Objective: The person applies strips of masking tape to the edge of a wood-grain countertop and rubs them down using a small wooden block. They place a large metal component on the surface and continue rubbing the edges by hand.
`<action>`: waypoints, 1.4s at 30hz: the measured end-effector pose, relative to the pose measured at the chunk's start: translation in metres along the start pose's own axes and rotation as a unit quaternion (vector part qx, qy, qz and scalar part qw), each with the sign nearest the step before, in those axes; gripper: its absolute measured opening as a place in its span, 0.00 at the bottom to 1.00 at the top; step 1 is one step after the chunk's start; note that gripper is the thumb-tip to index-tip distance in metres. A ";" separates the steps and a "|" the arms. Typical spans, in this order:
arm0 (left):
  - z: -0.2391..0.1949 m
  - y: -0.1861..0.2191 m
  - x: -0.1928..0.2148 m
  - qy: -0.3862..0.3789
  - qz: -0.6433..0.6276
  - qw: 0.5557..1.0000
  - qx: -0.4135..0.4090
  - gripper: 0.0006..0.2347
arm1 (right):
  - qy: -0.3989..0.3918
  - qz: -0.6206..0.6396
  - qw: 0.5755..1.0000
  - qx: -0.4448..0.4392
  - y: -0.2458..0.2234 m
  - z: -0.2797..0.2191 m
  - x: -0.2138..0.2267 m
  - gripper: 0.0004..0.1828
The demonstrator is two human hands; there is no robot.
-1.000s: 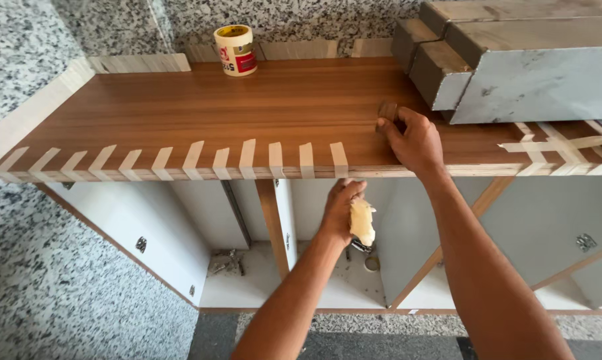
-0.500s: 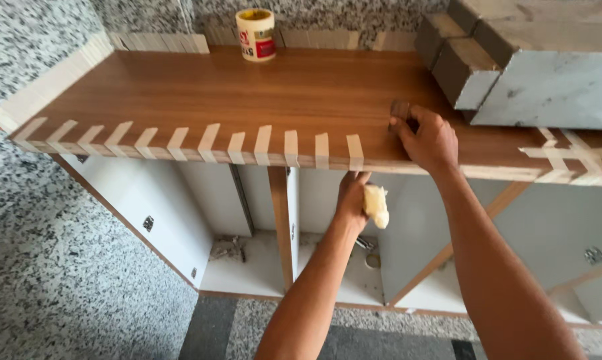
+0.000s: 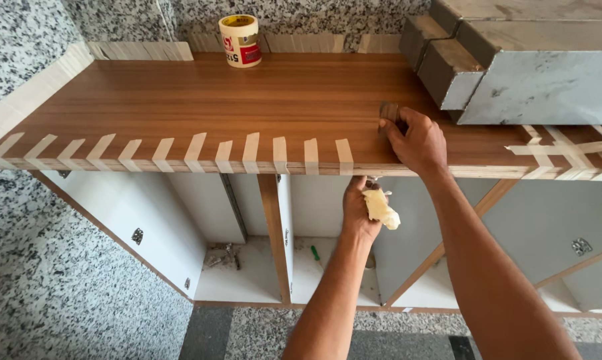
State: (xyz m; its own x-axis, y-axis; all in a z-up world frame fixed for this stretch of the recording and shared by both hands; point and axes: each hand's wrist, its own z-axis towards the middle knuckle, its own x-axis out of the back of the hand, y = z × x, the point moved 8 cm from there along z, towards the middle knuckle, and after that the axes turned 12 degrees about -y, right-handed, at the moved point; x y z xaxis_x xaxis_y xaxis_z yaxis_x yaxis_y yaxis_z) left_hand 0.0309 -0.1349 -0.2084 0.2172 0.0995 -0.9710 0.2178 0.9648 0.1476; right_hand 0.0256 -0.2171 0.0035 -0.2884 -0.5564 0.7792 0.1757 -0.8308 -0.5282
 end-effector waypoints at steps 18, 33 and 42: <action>-0.029 0.025 -0.027 0.078 0.136 0.988 -0.008 0.04 | 0.021 -0.027 0.999 0.022 0.003 0.001 -0.001 0.19; -0.062 0.167 -0.180 -0.116 0.721 0.644 -0.229 0.15 | -0.047 -0.088 0.995 -0.003 -0.020 0.022 -0.043 0.27; -0.006 0.186 -0.228 -0.102 0.939 0.313 -0.104 0.06 | -0.084 -0.050 0.994 0.050 -0.042 0.017 -0.049 0.25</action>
State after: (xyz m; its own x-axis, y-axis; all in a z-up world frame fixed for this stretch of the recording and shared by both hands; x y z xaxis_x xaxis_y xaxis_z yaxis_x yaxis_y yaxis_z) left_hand 0.0164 0.0237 0.0393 -0.1620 0.5410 0.8253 -0.5383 -0.7494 0.3856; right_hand 0.0485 -0.1550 -0.0066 -0.1485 -0.4592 0.8758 0.2484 -0.8746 -0.4164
